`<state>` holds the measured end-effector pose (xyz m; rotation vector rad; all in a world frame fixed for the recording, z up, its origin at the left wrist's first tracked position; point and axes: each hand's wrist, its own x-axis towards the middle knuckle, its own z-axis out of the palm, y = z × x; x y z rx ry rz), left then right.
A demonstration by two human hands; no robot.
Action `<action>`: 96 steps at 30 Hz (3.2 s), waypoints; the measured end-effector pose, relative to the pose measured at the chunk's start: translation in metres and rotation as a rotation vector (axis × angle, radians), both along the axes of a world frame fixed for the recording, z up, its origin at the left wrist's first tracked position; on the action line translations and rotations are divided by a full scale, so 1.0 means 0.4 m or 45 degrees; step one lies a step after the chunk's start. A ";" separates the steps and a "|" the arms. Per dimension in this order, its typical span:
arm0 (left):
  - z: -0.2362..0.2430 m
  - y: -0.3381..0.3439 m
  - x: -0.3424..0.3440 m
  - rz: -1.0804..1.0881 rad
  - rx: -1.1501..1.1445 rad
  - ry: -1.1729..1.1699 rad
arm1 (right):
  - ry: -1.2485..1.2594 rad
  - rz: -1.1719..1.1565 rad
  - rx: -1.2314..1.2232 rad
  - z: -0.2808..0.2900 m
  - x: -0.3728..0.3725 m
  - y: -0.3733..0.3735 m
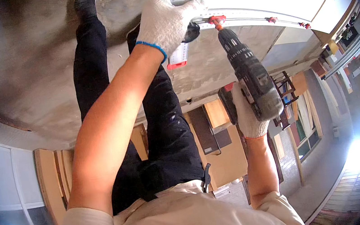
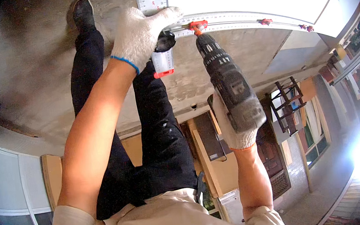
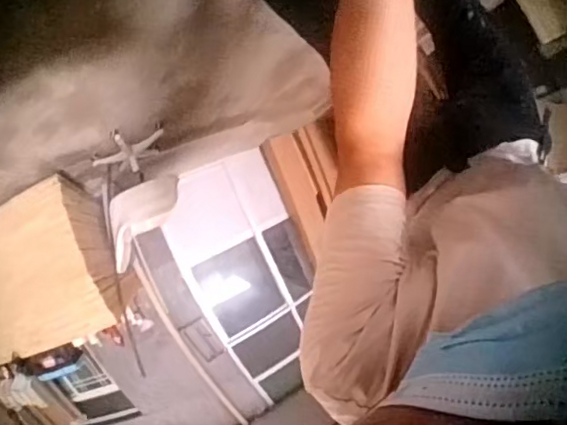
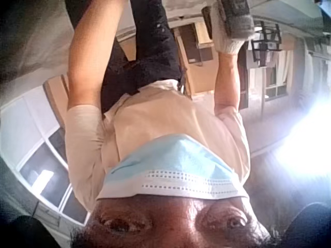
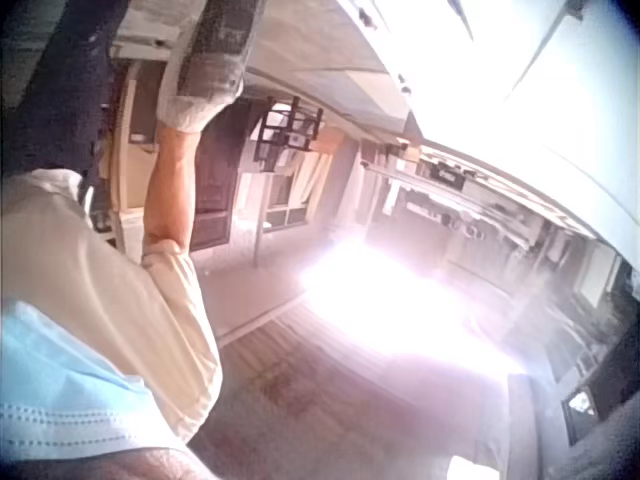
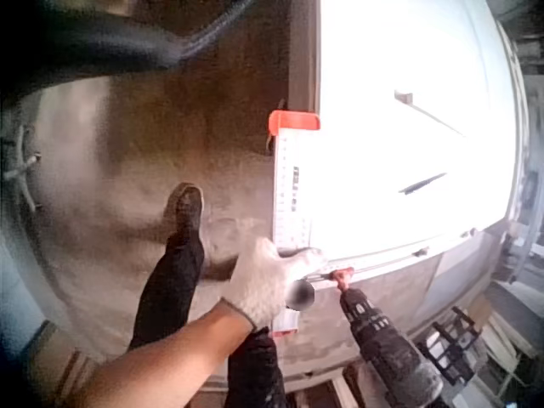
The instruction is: The person uses a cordless drill to make holes in a white board while holding a square ruler for alignment. They briefly open a blue toolbox to retrieve a drill bit, then return to drilling and measuring the board.
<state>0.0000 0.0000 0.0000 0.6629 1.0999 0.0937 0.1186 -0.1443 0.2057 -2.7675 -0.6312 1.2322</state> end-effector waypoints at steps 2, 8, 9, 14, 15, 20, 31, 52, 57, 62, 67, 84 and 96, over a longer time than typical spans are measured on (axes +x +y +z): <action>0.039 0.002 0.013 -0.031 -0.020 0.011 | -0.034 -0.229 -0.241 0.033 0.004 -0.010; 0.047 0.008 0.004 -0.106 -0.020 0.059 | -0.014 -0.095 -0.316 0.034 0.001 -0.023; 0.044 0.009 0.005 -0.097 -0.003 0.039 | -0.010 -0.114 -0.328 0.035 -0.001 -0.020; 0.035 -0.007 0.011 -0.122 0.084 0.092 | -0.003 -0.067 -0.269 0.041 0.000 -0.012; 0.034 -0.008 0.012 -0.121 0.073 0.099 | -0.008 -0.078 -0.300 0.041 0.000 -0.011; 0.025 -0.008 0.011 -0.086 0.009 0.052 | -0.003 -0.118 -0.176 0.036 0.007 -0.020; 0.018 -0.014 0.007 -0.155 0.039 0.082 | -0.054 -0.155 -0.167 0.011 -0.006 -0.024; -0.006 -0.026 0.019 -0.034 -0.047 0.067 | -0.127 0.201 0.135 0.053 0.006 -0.021; 0.000 -0.027 0.023 0.049 -0.057 -0.005 | -0.052 0.062 0.086 0.108 -0.010 -0.144; -0.019 -0.018 -0.001 -0.053 -0.004 0.057 | 0.084 -0.127 0.120 0.103 -0.063 -0.267; -0.039 0.004 -0.012 0.049 -0.072 -0.005 | 0.302 -0.347 0.341 0.067 -0.121 -0.334; -0.129 0.036 -0.050 -0.417 0.390 -0.005 | 0.260 -0.407 0.417 0.000 -0.149 -0.479; -0.101 0.050 -0.045 -0.576 0.340 0.036 | 0.263 -0.468 0.371 0.023 -0.160 -0.490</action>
